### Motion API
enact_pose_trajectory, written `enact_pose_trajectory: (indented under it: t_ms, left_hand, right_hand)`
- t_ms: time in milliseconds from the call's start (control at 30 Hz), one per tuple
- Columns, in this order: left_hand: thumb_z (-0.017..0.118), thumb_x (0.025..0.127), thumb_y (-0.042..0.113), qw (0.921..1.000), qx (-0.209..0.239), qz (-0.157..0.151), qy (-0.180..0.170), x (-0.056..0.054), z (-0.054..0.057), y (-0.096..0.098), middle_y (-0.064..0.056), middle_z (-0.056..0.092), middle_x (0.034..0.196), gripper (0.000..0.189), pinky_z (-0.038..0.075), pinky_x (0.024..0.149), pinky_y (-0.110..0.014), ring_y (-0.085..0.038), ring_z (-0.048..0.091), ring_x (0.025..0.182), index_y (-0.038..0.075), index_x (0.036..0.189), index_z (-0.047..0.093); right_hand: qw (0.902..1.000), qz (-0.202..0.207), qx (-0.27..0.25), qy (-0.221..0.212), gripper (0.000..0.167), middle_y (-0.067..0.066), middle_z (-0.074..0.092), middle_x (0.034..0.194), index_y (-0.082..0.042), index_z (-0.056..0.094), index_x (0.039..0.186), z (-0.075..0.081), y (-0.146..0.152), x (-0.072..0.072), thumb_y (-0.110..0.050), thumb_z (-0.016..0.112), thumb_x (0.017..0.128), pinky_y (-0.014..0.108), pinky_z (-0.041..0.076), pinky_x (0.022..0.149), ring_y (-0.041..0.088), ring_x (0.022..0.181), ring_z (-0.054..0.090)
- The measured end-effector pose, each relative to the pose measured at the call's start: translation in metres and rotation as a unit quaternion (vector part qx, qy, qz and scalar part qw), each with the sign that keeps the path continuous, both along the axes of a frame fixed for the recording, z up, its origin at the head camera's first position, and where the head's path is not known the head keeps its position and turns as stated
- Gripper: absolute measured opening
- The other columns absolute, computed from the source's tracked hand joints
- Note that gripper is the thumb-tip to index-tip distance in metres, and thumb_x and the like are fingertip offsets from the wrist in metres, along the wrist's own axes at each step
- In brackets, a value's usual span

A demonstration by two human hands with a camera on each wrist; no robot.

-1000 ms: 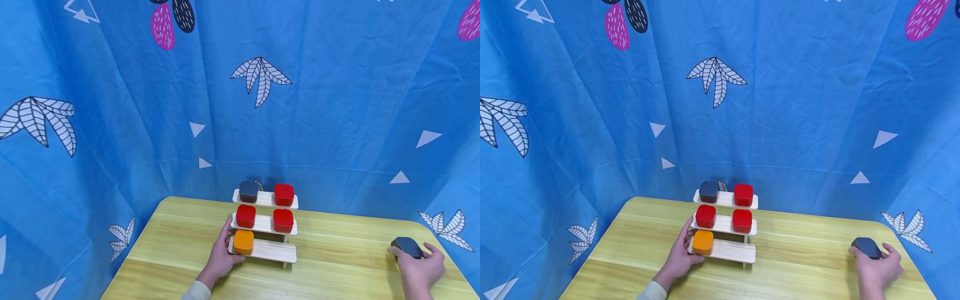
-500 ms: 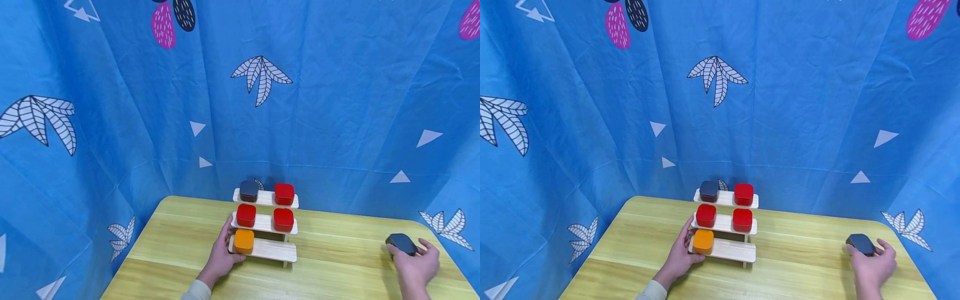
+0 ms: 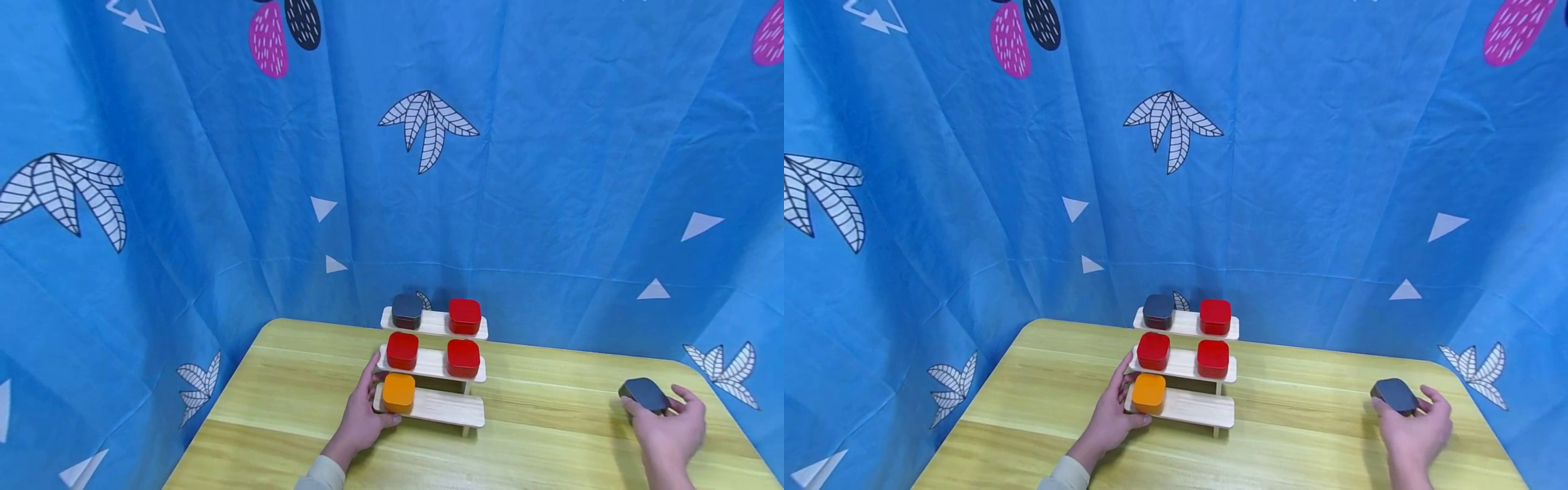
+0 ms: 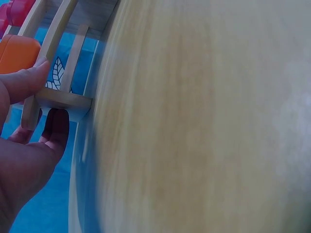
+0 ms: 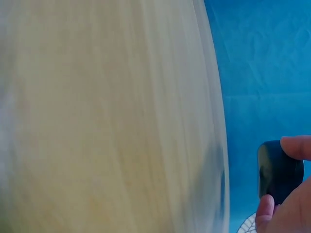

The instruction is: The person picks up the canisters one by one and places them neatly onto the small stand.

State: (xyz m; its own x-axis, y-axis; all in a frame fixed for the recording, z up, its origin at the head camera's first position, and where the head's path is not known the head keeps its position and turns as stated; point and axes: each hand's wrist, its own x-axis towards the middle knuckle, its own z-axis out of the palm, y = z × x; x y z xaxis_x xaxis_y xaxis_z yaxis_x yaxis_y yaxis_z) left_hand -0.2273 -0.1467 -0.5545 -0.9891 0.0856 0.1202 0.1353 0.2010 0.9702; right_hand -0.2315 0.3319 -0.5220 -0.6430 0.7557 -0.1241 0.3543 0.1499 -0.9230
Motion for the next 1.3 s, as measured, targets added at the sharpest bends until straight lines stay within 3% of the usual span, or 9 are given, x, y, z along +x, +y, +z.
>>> enact_pose_trajectory:
  t_ms: [200, 567, 900, 1300]
  left_hand:
    - [0.083, 0.069, -0.015, 1.0, 0.0, 0.001, -0.004, 0.0, 0.0, 0.001, -0.005, 0.05, 0.139, 0.124, 0.037, 0.107, -0.055, -0.033, 0.049, 0.126, 0.047, 0.156, 0.021]
    - [0.084, 0.068, -0.015, 1.0, 0.002, 0.004, -0.008, 0.0, 0.001, 0.001, -0.005, 0.05, 0.139, 0.124, 0.039, 0.106, -0.054, -0.033, 0.049, 0.126, 0.048, 0.155, 0.021]
    - [0.084, 0.068, -0.015, 0.9999, 0.004, 0.005, -0.01, 0.0, 0.003, 0.001, -0.006, 0.05, 0.139, 0.124, 0.039, 0.106, -0.055, -0.033, 0.048, 0.126, 0.047, 0.156, 0.021]
    - [0.083, 0.068, -0.015, 0.9999, 0.004, 0.004, -0.011, 0.001, 0.002, 0.001, -0.007, 0.049, 0.139, 0.124, 0.042, 0.104, -0.053, -0.032, 0.05, 0.123, 0.047, 0.156, 0.02]
  right_hand:
    - [0.9999, 0.011, -0.009, 0.007, 0.093, 0.007, 0.038, 0.137, -0.022, 0.031, 0.155, 0.004, -0.007, 0.002, -0.021, 0.085, 0.079, 0.035, 0.045, 0.088, 0.034, 0.13, 0.037]
    - [0.9989, 0.023, 0.037, 0.017, 0.091, 0.007, 0.043, 0.132, -0.016, 0.035, 0.153, 0.005, -0.013, 0.005, -0.019, 0.085, 0.077, 0.029, 0.042, 0.077, 0.029, 0.115, 0.041]
    - [0.9961, 0.037, 0.067, 0.045, 0.086, 0.001, 0.048, 0.123, -0.012, 0.04, 0.148, 0.001, -0.02, 0.01, -0.016, 0.087, 0.076, 0.023, 0.037, 0.079, 0.022, 0.106, 0.046]
    - [0.9942, 0.052, 0.079, 0.05, 0.087, 0.003, 0.049, 0.123, -0.01, 0.039, 0.149, 0.01, -0.035, 0.014, -0.012, 0.086, 0.075, 0.028, 0.038, 0.076, 0.026, 0.105, 0.044]
